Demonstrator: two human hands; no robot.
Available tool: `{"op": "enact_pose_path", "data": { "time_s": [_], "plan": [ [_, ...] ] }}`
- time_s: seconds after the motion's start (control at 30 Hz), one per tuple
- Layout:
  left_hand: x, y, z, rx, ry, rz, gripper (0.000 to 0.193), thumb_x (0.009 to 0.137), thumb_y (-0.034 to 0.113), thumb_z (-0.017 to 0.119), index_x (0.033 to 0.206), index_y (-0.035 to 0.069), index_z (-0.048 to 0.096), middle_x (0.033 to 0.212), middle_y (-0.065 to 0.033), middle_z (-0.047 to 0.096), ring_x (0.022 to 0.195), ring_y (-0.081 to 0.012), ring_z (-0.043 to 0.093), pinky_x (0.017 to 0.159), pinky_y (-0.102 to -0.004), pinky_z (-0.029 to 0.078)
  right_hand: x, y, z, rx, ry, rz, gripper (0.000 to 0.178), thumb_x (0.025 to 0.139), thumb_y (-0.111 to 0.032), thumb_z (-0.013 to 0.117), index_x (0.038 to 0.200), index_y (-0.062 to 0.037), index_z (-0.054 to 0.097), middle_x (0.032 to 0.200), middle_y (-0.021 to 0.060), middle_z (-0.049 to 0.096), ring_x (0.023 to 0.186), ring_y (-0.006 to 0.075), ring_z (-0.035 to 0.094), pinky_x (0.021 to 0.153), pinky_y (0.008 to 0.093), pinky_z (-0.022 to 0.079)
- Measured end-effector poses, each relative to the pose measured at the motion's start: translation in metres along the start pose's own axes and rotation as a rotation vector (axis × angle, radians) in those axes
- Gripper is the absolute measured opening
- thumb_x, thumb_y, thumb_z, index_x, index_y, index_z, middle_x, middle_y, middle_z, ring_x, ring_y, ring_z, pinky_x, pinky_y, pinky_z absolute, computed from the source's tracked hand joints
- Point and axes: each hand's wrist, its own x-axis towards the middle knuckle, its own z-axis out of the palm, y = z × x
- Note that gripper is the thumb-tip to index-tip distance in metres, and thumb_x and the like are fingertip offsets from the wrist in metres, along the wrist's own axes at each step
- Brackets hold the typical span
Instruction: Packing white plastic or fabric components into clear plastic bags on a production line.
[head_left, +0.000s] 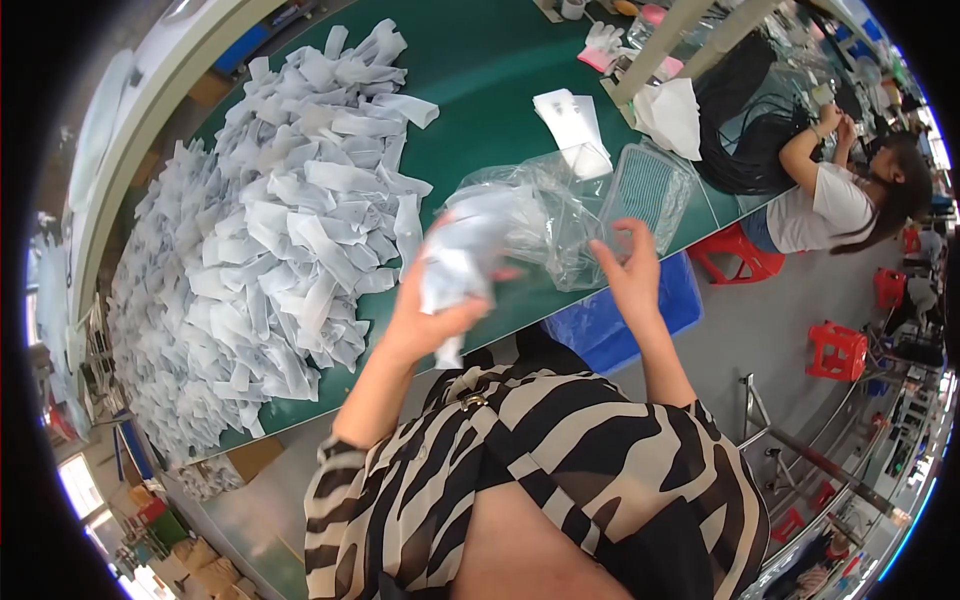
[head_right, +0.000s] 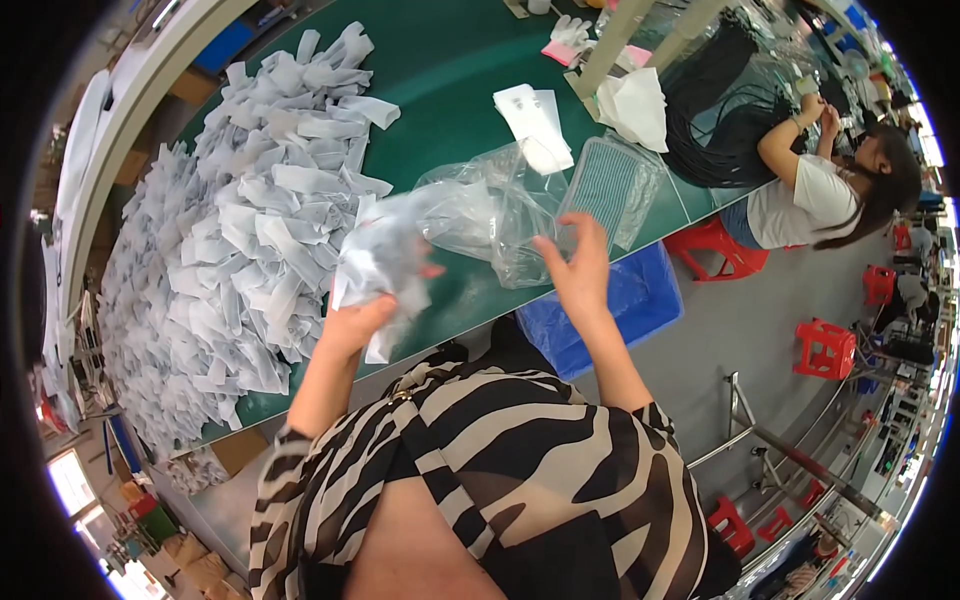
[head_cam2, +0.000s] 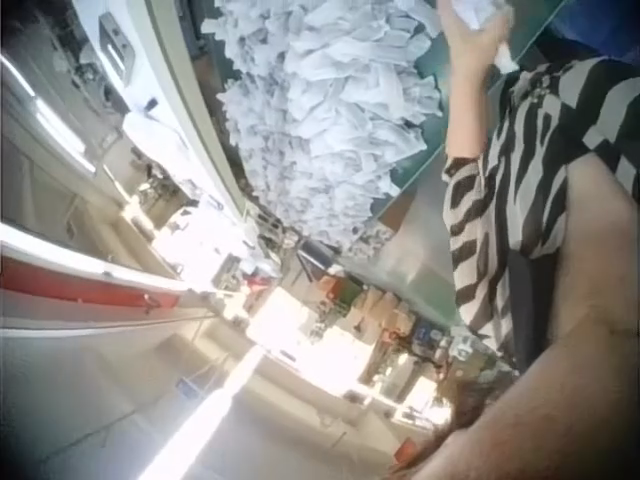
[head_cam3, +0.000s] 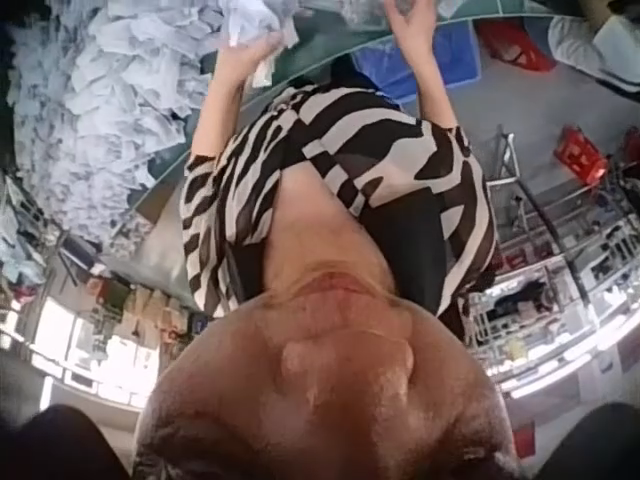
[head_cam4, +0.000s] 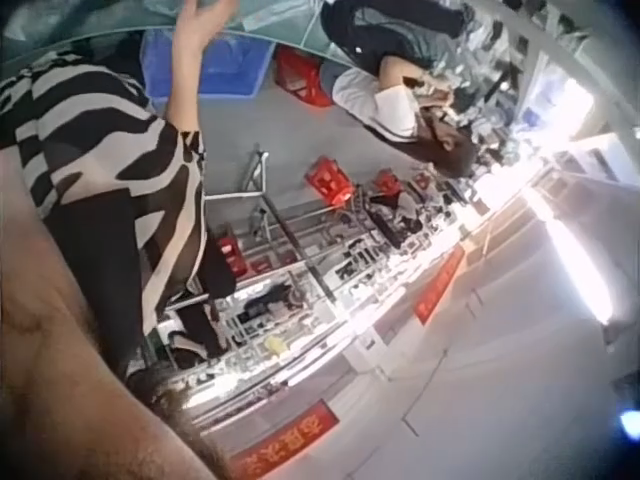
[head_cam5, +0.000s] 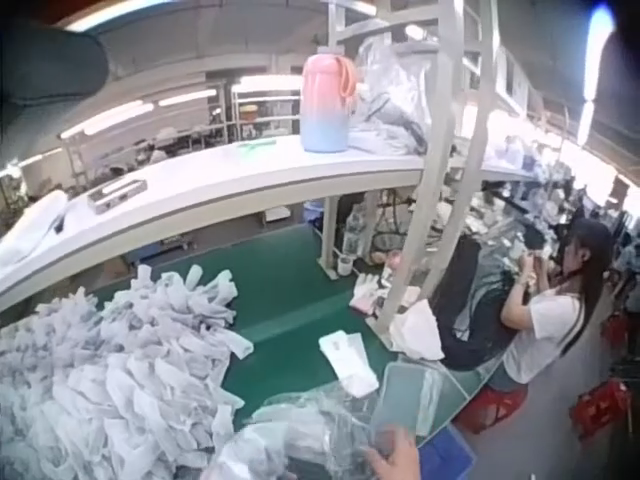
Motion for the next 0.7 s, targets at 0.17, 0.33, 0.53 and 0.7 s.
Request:
{"op": "enact_pose_path", "data": {
  "time_s": [0.17, 0.33, 0.53, 0.7],
  "plan": [
    [0.109, -0.023, 0.083, 0.446, -0.46, -0.027, 0.09, 0.076, 0.034, 0.081, 0.148, 0.002, 0.038, 0.134, -0.0183, 0.057, 0.123, -0.0306, 0.058, 0.103, -0.0414, 0.045, 0.001, 0.04, 0.01, 0.144, -0.054, 0.008, 0.038, 0.084, 0.005, 0.056, 0.122, 0.0043, 0.06, 0.128, 0.0126, 0.057, 0.08, 0.012, 0.064, 0.07, 0.0282, 0.054],
    [0.115, -0.108, 0.024, 1.044, -0.391, -0.043, 0.079, 0.08, 0.033, 0.075, 0.144, -0.001, 0.042, 0.133, -0.025, 0.055, 0.124, -0.0353, 0.055, 0.106, -0.0407, 0.043, 0.015, 0.015, -0.008, 0.342, -0.029, 0.202, 0.047, 0.084, 0.013, 0.047, 0.129, 0.0024, 0.059, 0.132, 0.01, 0.057, 0.077, 0.0115, 0.064, 0.065, 0.024, 0.052],
    [0.112, -0.167, -0.039, 1.219, -0.658, -0.002, 0.073, 0.079, 0.028, 0.072, 0.139, -0.004, 0.045, 0.132, -0.0279, 0.052, 0.126, -0.04, 0.051, 0.106, -0.0438, 0.042, -0.004, -0.024, 0.052, 0.366, -0.327, -0.148, 0.055, 0.082, 0.012, 0.049, 0.134, -0.0056, 0.057, 0.137, 0.0138, 0.053, 0.097, 0.0222, 0.064, 0.078, 0.0312, 0.055],
    [0.129, -0.186, -0.027, 1.651, -0.538, 0.151, 0.092, 0.066, 0.02, 0.079, 0.144, -0.004, 0.035, 0.127, -0.0268, 0.048, 0.114, -0.0466, 0.05, 0.1, -0.0492, 0.044, -0.03, -0.034, 0.102, 0.474, -0.445, -0.219, 0.056, 0.081, 0.012, 0.05, 0.135, -0.0034, 0.055, 0.137, 0.015, 0.053, 0.106, 0.0279, 0.062, 0.086, 0.033, 0.05]
  ]
}}
